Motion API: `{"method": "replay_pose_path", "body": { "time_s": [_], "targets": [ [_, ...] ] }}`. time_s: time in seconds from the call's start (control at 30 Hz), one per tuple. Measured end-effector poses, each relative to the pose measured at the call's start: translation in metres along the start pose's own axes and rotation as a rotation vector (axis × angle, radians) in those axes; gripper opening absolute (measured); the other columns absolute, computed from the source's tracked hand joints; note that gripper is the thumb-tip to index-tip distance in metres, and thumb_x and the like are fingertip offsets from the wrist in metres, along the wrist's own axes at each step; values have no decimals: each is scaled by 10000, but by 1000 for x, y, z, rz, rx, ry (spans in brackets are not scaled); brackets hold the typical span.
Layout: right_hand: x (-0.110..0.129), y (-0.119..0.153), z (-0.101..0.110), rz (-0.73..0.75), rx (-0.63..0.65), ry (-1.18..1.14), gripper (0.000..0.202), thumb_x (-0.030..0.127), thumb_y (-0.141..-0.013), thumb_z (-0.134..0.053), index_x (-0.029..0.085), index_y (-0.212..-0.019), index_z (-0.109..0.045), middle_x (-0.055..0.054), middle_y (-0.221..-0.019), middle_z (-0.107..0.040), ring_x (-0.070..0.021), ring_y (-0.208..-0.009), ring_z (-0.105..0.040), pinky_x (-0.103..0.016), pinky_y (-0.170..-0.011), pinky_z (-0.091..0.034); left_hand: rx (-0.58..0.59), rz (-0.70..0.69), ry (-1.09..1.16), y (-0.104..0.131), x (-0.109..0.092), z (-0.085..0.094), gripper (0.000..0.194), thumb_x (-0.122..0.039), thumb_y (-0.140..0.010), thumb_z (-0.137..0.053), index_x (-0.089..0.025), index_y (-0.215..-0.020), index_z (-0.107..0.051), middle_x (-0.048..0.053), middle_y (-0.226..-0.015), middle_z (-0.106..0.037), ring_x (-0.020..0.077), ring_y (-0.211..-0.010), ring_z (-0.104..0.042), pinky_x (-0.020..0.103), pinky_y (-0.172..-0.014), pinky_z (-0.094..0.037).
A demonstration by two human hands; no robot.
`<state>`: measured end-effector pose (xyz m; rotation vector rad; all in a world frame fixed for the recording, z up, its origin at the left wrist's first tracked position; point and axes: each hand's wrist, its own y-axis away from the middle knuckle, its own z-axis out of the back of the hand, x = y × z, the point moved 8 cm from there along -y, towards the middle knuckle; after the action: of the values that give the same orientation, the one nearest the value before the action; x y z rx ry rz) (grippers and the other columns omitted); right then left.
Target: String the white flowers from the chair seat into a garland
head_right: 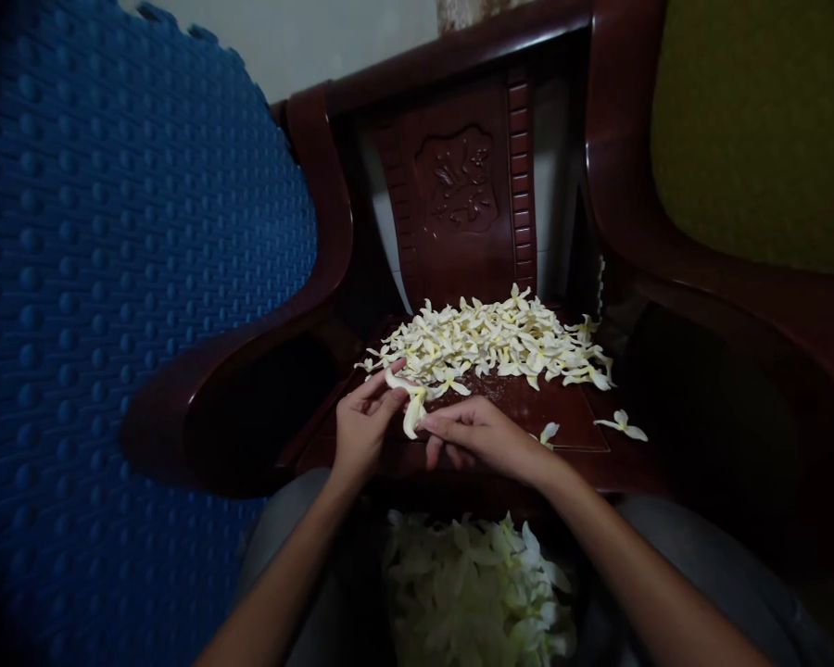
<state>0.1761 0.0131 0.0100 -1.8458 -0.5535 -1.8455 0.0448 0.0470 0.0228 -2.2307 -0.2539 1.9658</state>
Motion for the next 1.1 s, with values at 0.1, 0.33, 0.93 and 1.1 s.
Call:
{"method": "replay_pose_path", "body": {
  "time_s": [0.1,0.33,0.93,1.1],
  "targets": [
    [-1,1,0,4,0,60,451,492,-906,-493,128,-726,-689,38,-477,-452,-67,-437,-354,-214,-449,-233,16,-5,7,0,-1,-2,504,-301,-680,-767,-147,-1149,-667,68,-858,-725,146,-704,-643,242,-642,-529],
    [-1,1,2,15,-39,154,451,499,-892,-511,131,-698,-686,38,-493,-445,-71,-455,-355,-216,-448,-225,30,-20,17,2,-2,-5,489,-297,-668,-777,-131,-1116,-678,77,-871,-724,174,-783,-663,240,-652,-531],
    [-4,0,1,-23,-47,132,443,530,-839,-566,131,-691,-688,47,-459,-437,-62,-412,-312,-218,-420,-197,79,-11,39,3,-4,-8,424,-257,-676,-769,-139,-1075,-687,62,-845,-715,165,-767,-660,241,-665,-528],
    [-5,-1,0,-11,-48,104,394,509,-806,-622,137,-687,-669,57,-463,-445,-61,-421,-313,-217,-430,-209,97,-22,34,4,-3,-10,420,-255,-674,-770,-131,-1067,-685,65,-831,-714,163,-755,-657,237,-650,-522]
  ]
}}
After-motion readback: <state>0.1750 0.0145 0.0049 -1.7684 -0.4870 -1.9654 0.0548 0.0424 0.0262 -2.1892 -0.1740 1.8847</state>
